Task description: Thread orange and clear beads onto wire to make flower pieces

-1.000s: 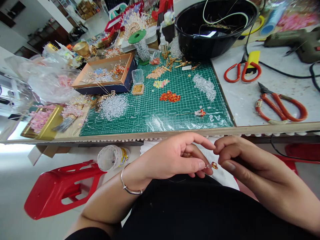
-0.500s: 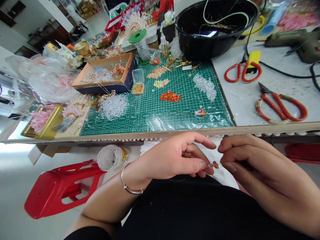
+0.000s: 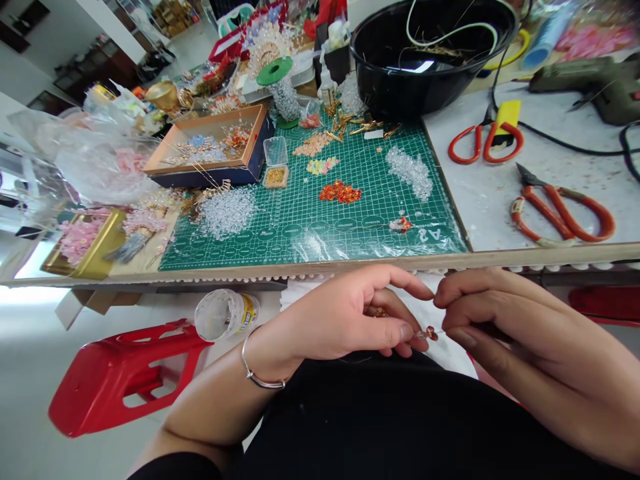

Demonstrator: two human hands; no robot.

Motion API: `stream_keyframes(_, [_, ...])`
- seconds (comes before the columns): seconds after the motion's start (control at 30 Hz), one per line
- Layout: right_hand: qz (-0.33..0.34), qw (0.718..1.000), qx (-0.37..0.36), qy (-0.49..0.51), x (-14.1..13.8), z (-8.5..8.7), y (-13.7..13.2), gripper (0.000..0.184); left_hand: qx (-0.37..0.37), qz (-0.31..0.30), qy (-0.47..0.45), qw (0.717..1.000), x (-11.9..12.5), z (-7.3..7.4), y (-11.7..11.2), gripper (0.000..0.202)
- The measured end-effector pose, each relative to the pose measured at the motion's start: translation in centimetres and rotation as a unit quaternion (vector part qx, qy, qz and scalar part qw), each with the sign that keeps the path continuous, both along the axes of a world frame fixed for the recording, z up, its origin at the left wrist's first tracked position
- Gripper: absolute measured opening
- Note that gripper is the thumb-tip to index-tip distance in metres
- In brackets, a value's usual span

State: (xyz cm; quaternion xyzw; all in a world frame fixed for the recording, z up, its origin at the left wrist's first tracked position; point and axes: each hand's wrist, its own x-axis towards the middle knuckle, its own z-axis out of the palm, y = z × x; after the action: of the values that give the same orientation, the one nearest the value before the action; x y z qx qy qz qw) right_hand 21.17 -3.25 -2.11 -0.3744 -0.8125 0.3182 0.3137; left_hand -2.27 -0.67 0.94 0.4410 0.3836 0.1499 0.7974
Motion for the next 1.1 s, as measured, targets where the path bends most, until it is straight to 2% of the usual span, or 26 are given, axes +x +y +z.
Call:
stream_keyframes(0.17, [-0.02,0.997,0.068,-0.029,-0.32,0.15,-0.28,0.015,0.001,0.003,0.008,1.0,0.12,0.07,0.02,0.037])
stream_keyframes(0.27, [-0.022,0.996,0.084,-0.029,-0.28,0.17,-0.31,0.014,0.0,0.002,0.007,1.0,0.16,0.06,0.03,0.038])
stream_keyframes(0.37, [-0.02,0.997,0.065,-0.027,-0.14,0.05,-0.24,0.014,-0.003,0.002,0.005,1.0,0.14,0.01,0.05,0.038])
stream_keyframes(0.63, [0.003,0.999,-0.041,0.033,0.24,-0.3,0.14,0.015,-0.005,-0.007,-0.007,1.0,-0.01,-0.29,0.12,0.036])
stream_keyframes(0.73, [-0.003,0.999,-0.042,0.03,0.25,-0.36,0.11,0.016,-0.005,-0.004,-0.005,1.0,0.03,-0.33,0.04,0.037])
stream_keyframes(0.97, [-0.006,1.0,0.022,0.004,0.08,-0.31,0.08,0.018,-0.012,-0.003,-0.006,1.0,0.15,-0.28,0.19,0.041])
stream_keyframes(1.1, [-0.004,0.998,-0.04,0.039,-0.2,-0.64,0.14,0.01,-0.012,0.0,-0.019,1.0,0.17,-0.58,0.22,0.038])
